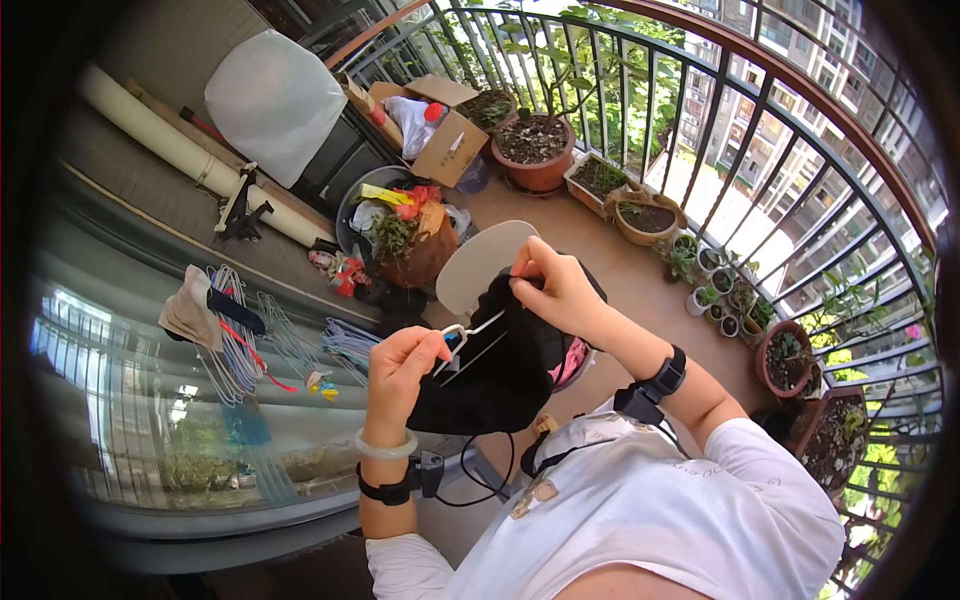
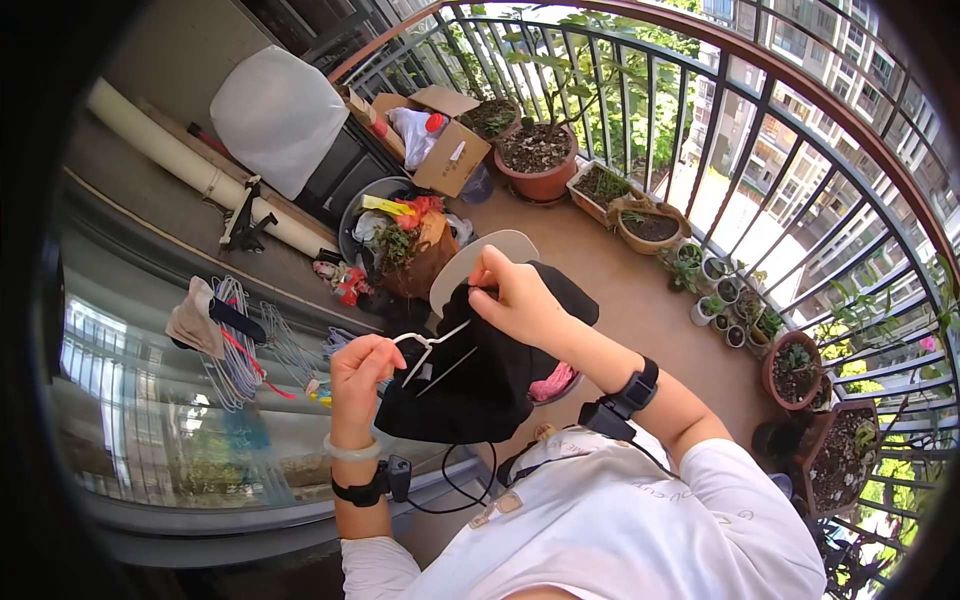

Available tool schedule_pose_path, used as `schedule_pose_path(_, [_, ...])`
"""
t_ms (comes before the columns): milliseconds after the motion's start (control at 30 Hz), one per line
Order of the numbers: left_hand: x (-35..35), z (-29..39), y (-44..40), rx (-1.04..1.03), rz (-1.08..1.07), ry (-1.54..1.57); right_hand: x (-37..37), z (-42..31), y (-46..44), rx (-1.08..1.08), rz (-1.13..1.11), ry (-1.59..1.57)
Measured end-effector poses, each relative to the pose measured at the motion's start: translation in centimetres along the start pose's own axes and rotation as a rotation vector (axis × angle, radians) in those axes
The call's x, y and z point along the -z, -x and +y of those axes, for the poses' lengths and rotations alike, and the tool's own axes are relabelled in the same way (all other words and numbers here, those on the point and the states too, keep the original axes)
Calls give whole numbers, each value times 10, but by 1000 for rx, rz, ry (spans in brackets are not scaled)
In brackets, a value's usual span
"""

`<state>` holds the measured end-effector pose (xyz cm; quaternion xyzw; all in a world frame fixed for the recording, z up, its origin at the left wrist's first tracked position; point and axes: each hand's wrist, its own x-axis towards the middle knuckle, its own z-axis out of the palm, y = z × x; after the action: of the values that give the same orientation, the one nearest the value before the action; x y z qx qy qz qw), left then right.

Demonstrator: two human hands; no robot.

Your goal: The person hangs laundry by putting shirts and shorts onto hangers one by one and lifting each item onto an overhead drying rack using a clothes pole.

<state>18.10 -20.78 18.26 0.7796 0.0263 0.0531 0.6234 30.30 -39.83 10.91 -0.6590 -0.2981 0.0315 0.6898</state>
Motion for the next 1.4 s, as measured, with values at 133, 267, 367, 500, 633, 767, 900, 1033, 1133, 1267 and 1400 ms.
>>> schedule_pose_path(133, [-21,-13,0,-6,-157,-68,-10,13,-12,217,36,232])
schedule_pose_path(267, [2,-26,-17,-16,143,414,13,5,-2,116,-61,217])
schedule_pose_path(367, [20,-22,-20,-57,214,555,62,-5,22,-50,-10,88])
schedule_pose_path(500, [33,-14,-21,-106,231,595,118,20,72,-322,-61,-45])
schedule_pose_path(633, [37,-5,-32,-127,199,547,120,76,122,-689,-332,208])
schedule_pose_path(767, [29,8,-40,-109,107,417,91,73,103,-62,-317,675])
schedule_pose_path(900, [21,20,-48,-110,-2,276,50,1,19,256,-195,466])
schedule_pose_path(1033, [14,25,-51,-119,-66,272,-8,-47,-48,559,-323,563])
schedule_pose_path(1133, [20,23,-50,-130,-77,245,-36,-32,-81,429,-549,533])
schedule_pose_path(1267, [30,17,-40,-224,-20,-100,-40,-18,-88,482,-668,555])
schedule_pose_path(1400, [49,12,-22,-668,512,-858,-37,-12,-96,432,-505,475])
